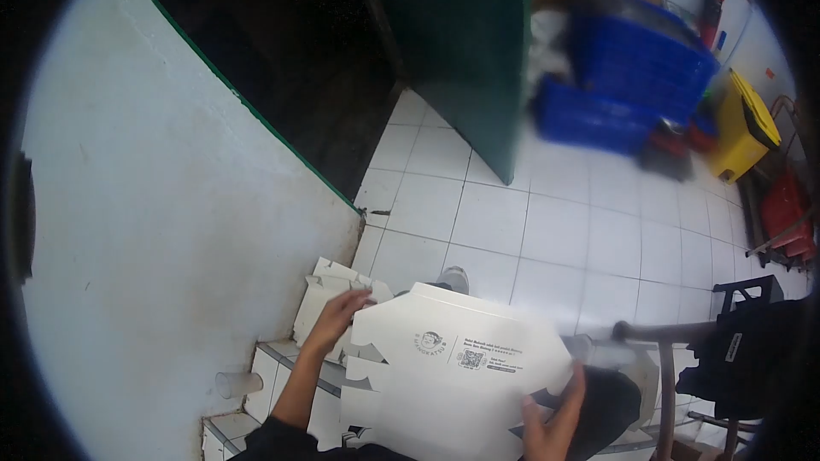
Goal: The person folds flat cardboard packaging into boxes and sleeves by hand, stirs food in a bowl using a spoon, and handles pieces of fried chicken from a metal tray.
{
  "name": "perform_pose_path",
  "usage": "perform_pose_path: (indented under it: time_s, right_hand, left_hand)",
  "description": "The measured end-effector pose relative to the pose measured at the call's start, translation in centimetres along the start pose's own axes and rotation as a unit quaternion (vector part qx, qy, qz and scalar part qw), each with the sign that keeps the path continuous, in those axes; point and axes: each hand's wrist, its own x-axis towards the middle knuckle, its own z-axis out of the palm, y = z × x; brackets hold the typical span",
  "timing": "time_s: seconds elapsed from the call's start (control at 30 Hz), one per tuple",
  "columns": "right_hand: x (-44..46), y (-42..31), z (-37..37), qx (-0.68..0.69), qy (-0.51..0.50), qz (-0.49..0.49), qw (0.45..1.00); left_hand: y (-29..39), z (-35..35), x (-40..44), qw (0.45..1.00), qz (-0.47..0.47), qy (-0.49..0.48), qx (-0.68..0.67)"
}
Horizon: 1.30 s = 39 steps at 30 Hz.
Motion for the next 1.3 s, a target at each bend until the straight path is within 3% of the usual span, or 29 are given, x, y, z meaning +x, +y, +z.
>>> perform_pose_path:
  time_s: [0.1,0.2,0.27,0.3,0.4,0.43,0.47,0.53,0.57,0.6,0.67,0.7,0.77,0.8,0.87,0.9,0.93,0.97,1.0,1.07,1.1,1.13,1.2,1.23,1.3]
  right_hand:
    - [-0.8,1.2,0.9,-0.041,0.007,0.007,0.999]
    - [-2.2,0.4,1.2,-0.065,0.036,0.055,0.996]
    - [-2.7,0.3,0.9,-0.112,0.021,0.070,0.991]
    - [-3.1,-0.9,1.2,-0.023,0.032,0.144,0.989]
    - [-6.0,0.1,0.5,-0.133,0.007,0.074,0.988]
    - [-7.0,-0.2,0.9,-0.119,0.028,0.112,0.986]
    - [-7.8,0.2,0.7,-0.118,0.024,0.116,0.986]
    - [-9.5,1.6,0.5,-0.278,0.006,0.072,0.958]
    - [-10.0,2.4,1.3,-0.178,0.087,0.098,0.975]
    - [-10.6,3.7,1.2,-0.173,0.083,0.101,0.976]
    - [-11.5,5.6,0.1,-0.276,0.105,0.046,0.954]
    - [-11.7,5.6,0.2,-0.246,0.134,0.063,0.958]
    - [-12.2,6.9,0.0,-0.197,0.159,0.065,0.965]
    - [-12.1,7.5,0.0,-0.145,0.187,0.067,0.969]
    - [-11.9,7.3,0.1,-0.104,0.207,0.061,0.971]
    - [-11.8,7.1,0.2,-0.064,0.228,0.059,0.970]
    - [-11.5,6.8,0.1,-0.065,0.227,0.056,0.970]
    - [-11.2,6.4,0.0,-0.185,0.235,-0.047,0.953]
    - [-11.0,6.1,-0.3,-0.300,0.238,-0.149,0.912]
    - [-11.9,6.3,-1.4,-0.310,0.226,-0.116,0.916]
    - [-12.3,6.2,-1.8,-0.319,0.213,-0.081,0.920]
    - [-12.4,5.7,-1.6,-0.321,0.213,-0.081,0.919]
    - [-12.3,4.6,-0.8,-0.246,0.233,0.014,0.941]
    - [-12.4,4.4,-1.1,-0.247,0.233,0.012,0.941]
    - [-12.6,4.3,-2.0,-0.320,0.205,-0.081,0.922]
  left_hand:
    - [0.1,1.4,-6.4,0.998,-0.051,0.019,-0.037]
    - [-1.2,1.8,-11.6,0.995,-0.059,-0.063,-0.045]
    - [-2.6,2.3,-13.2,0.999,0.039,0.010,-0.033]
    - [-3.0,2.1,-13.6,0.996,0.067,0.002,-0.050]
    - [-2.3,3.5,-15.2,0.992,0.098,0.078,-0.028]
    - [-3.0,3.4,-15.5,0.992,0.105,0.074,-0.016]
    - [-4.0,3.2,-15.6,0.992,0.101,0.076,-0.013]
    - [-7.2,2.4,-15.7,0.995,-0.031,0.088,-0.024]
    - [-9.0,1.9,-15.5,0.992,-0.099,0.077,0.027]
    - [-10.5,1.7,-16.2,0.981,-0.159,0.043,0.104]
    - [-14.1,0.7,-17.7,0.977,-0.055,-0.072,0.193]
    - [-15.0,0.3,-18.0,0.969,-0.017,-0.109,0.220]
    - [-11.9,0.1,-17.4,0.967,-0.153,-0.144,0.147]
    - [-11.2,-0.3,-17.1,0.968,-0.151,-0.140,0.144]
    - [-9.8,-1.4,-16.7,0.987,-0.146,-0.025,-0.064]
    - [-8.5,-1.2,-17.0,0.987,-0.146,-0.025,-0.065]
    - [-6.5,-0.3,-17.4,0.994,-0.079,0.013,-0.079]
    - [-4.9,0.7,-17.9,0.994,-0.012,0.052,-0.092]
    - [-4.0,1.6,-18.3,0.994,-0.011,0.053,-0.095]
    - [-2.8,3.2,-18.9,0.981,0.171,0.087,0.028]
    - [-2.4,3.0,-19.0,0.965,0.210,0.091,0.131]
    - [-2.1,3.2,-19.2,0.965,0.210,0.091,0.128]
    - [-1.5,3.5,-19.2,0.926,0.266,0.144,0.224]
    - [-1.1,3.5,-19.2,0.926,0.267,0.145,0.223]
    - [-0.6,3.3,-19.0,0.925,0.274,0.131,0.228]
